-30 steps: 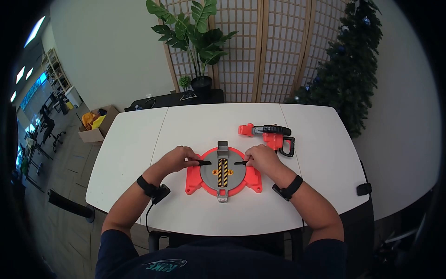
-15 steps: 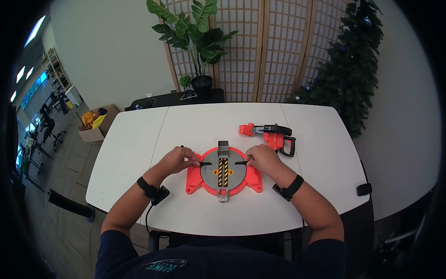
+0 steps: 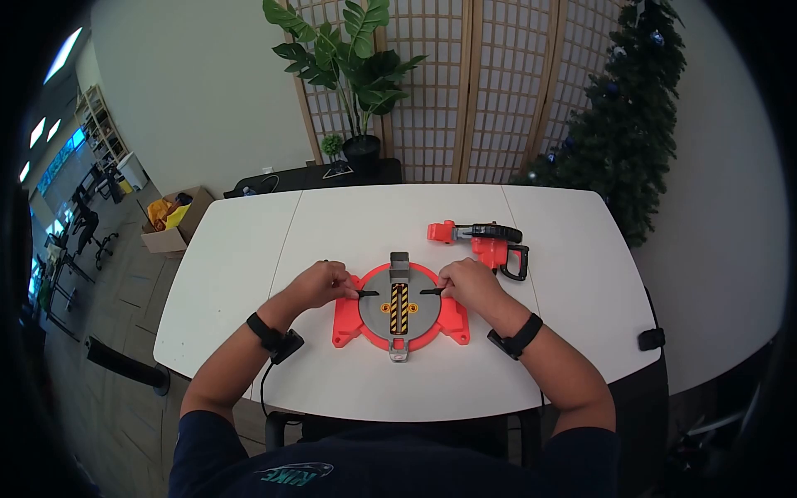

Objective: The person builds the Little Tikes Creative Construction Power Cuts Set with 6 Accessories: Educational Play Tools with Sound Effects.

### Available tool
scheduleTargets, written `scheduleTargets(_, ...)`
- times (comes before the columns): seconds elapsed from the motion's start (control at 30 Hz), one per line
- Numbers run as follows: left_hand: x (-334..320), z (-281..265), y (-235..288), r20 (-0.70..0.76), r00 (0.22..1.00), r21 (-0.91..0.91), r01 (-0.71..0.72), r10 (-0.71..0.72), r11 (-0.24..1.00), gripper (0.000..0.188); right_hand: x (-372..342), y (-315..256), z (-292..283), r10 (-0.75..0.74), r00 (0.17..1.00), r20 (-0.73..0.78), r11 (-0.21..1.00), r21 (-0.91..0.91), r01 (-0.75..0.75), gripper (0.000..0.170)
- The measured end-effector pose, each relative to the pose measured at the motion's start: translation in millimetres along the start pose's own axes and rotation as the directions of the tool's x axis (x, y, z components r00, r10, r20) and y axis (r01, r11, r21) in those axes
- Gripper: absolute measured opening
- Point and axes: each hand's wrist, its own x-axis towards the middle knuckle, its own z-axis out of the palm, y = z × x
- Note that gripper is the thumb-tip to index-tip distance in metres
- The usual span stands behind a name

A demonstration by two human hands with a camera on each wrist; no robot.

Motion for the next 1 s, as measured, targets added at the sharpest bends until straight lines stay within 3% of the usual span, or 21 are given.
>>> scheduleTargets(0.27,-0.2,1.1,2.4,0.004,1.000,0.092,-0.030,0.029,0.995,0.019,0.0,-4.8,-2.4,0.032,0.999,0.019,0.999,0.006,-0.032,0.012)
scheduleTargets(1.0,-8.8,5.0,6.5,-0.027,0.997,0.187,-0.068,0.075,0.980,0.020,-7.6,-2.5,0.3,-0.031,0.999,-0.029,0.999,-0.013,0.031,0.013)
